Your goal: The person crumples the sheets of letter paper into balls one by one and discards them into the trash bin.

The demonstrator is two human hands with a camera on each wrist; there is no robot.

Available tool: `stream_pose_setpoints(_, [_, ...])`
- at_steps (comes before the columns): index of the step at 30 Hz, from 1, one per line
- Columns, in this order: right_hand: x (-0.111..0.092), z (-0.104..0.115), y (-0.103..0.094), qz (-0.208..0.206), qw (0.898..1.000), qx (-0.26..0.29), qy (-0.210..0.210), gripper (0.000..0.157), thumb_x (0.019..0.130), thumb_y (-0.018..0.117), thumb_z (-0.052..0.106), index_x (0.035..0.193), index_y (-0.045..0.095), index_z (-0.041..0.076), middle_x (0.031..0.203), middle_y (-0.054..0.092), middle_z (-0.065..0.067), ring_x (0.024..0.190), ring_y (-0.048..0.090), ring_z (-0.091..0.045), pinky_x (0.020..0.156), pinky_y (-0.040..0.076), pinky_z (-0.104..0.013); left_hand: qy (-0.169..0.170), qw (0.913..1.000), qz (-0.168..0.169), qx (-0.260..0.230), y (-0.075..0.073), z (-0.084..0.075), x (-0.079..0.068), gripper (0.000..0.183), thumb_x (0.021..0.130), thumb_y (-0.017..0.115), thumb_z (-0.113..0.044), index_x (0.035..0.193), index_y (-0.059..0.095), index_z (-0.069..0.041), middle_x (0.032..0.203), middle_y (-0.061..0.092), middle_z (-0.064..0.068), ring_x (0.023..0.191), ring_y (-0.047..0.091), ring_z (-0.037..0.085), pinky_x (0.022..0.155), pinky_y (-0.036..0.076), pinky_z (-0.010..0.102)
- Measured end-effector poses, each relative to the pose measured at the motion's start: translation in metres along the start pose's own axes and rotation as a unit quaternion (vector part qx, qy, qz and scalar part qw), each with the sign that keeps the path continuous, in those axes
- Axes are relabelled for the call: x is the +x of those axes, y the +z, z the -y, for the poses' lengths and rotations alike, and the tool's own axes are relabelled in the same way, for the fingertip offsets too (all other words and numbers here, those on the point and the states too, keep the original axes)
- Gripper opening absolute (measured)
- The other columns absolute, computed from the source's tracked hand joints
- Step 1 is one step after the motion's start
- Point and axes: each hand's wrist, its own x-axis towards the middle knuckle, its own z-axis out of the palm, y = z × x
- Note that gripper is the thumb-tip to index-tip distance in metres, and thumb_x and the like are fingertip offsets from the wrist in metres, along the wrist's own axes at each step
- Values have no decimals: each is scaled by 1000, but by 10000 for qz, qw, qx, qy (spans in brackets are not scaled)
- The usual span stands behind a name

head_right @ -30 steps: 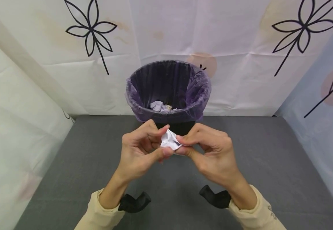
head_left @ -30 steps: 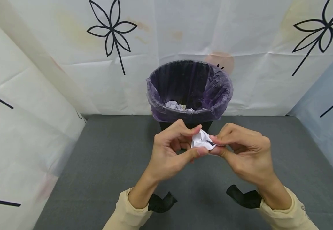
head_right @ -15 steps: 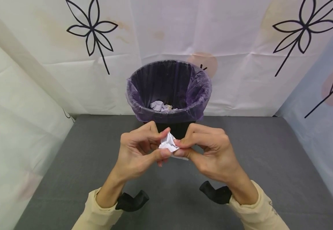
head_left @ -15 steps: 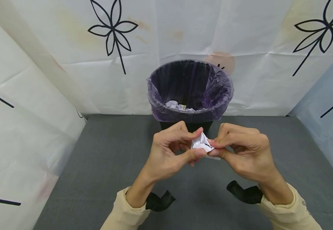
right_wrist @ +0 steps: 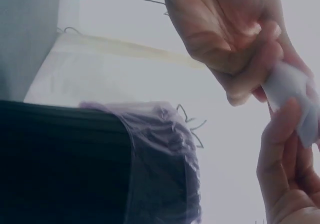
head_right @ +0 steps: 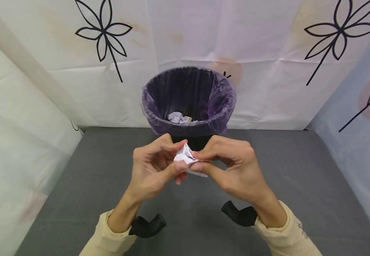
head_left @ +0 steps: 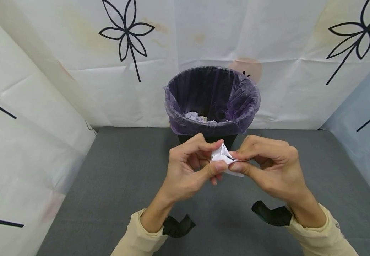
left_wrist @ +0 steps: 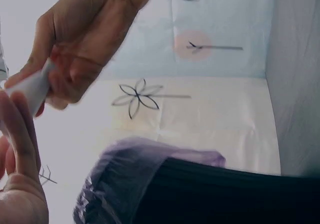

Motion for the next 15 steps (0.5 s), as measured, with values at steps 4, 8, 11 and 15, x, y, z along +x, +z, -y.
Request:
stream_pose_setpoints(4, [-7,5,5,-297,9989,-23,353,44,82,83,0,115,63,-20,107,70,-18,95,67,-22,83,57,-26,51,9996,-272,-93,0,0,1,55,97,72,-17,118,52,29,80,45,27,53,63,31,43,53,32])
stream_pose_setpoints(8, [-15,6,12,-695,9971,-65,307,53,79,85,-1,117,58,-26,118,69,-21,102,67,-24,86,57,-27,0,9989,-458,-136,0,0,2,59,97,72,-20,118,50,31,81,47,30,52,62,30,42,52,32])
stream_pose_setpoints(11, [-14,1,17,-906,9957,-138,-88,44,82,82,-3,111,60,-28,108,71,-23,94,68,-24,82,57,-26,-7,9983,-573,-102,2,0,3,59,97,72,-21,118,51,31,80,48,29,51,62,27,41,50,31])
stream_pose_setpoints(15, [-10,-3,19,-988,9914,-513,-693,32,85,80,-1,102,66,-25,93,72,-23,83,67,-21,72,53,-17,41,9983,-573,-52,3,-1,3,54,97,71,-19,118,55,28,79,48,24,51,61,24,40,48,30])
